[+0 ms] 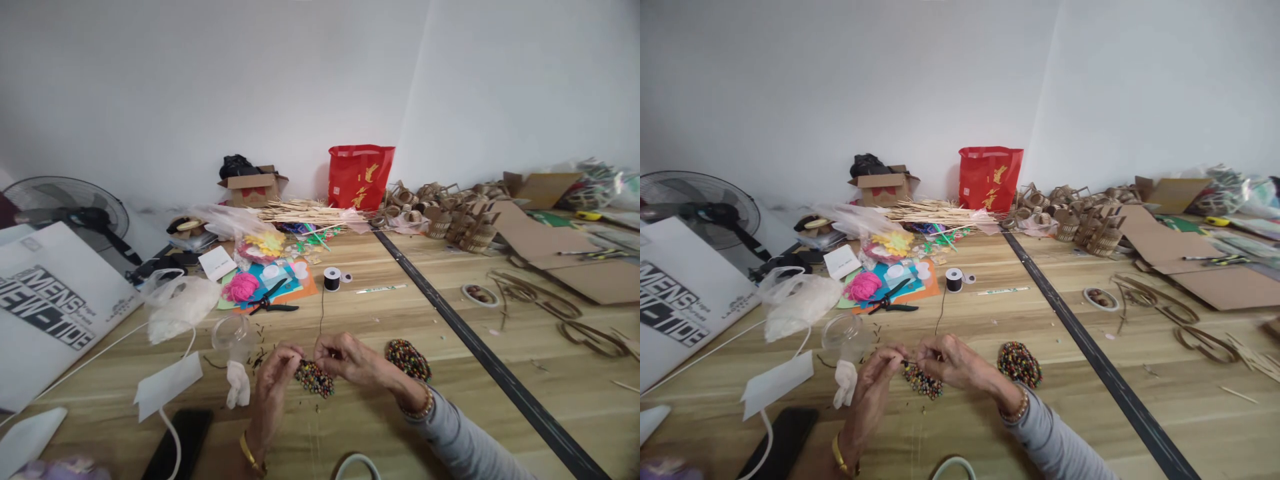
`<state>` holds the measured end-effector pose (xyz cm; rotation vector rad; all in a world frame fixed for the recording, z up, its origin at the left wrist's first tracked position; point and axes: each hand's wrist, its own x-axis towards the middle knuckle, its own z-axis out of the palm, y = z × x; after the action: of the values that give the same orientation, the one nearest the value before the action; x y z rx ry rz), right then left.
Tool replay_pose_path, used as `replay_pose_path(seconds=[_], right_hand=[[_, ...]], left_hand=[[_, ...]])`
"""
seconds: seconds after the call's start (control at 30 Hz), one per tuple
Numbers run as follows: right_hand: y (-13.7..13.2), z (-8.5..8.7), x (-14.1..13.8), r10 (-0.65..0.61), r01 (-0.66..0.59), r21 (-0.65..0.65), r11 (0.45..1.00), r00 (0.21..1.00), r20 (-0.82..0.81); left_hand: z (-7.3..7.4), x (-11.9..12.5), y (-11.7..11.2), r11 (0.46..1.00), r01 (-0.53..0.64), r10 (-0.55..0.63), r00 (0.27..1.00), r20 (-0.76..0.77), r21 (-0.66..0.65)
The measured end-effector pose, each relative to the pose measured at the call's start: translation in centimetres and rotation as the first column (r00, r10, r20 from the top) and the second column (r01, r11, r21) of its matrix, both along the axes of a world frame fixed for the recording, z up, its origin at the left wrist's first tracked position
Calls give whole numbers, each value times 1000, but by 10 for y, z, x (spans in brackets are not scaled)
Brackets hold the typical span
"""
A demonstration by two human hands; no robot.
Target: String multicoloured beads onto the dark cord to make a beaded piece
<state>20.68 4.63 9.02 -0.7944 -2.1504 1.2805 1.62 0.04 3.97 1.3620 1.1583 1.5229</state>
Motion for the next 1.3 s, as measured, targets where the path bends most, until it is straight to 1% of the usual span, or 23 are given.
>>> replay_pose_path(seconds=[0.1, 0.2, 0.3, 0.33, 0.47, 0.5, 0.73, 0.87, 1.0, 1.1, 1.3], right_hand=[[3, -2, -1, -17, 17, -6, 1000, 1000, 11], [5, -8, -3, -46, 48, -64, 997, 999, 22], [5, -12, -5, -46, 48, -99, 994, 999, 19], [5, -13, -6, -50, 52, -82, 995, 998, 22], [3, -12, -6, -111, 109, 56, 992, 993, 32], [3, -12, -7, -124, 122, 70, 990, 992, 28], [0, -14, -13, -171, 172, 35, 984, 984, -42], [-1, -15, -14, -198, 200, 32, 979, 978, -59], [-2, -15, -14, -197, 200, 39, 979, 978, -65], [-4, -14, -15, -195, 199, 59, 978, 978, -71], [-8, -9, -15, -192, 197, 141, 970, 980, -48]], left_hand=[[5, -2, 1, 999, 30, -32, 996, -89, -22], [8, -3, 1, 1000, 0, -3, 982, -187, -18], [9, -2, 1, 999, -14, 3, 973, -231, -45], [9, -1, 1, 998, -9, -5, 973, -230, -60], [7, 0, 0, 995, 12, -31, 978, -207, -96], [7, 0, 0, 995, 12, -32, 979, -201, -100], [4, -2, 2, 990, 29, -51, 986, -160, -140], [6, 0, 3, 985, 32, -48, 995, -91, -172], [10, 2, 2, 981, 52, -61, 997, -48, -187], [12, 4, 0, 981, 53, -63, 997, -47, -188], [10, 7, -2, 988, -15, 12, 1000, -22, -151]])
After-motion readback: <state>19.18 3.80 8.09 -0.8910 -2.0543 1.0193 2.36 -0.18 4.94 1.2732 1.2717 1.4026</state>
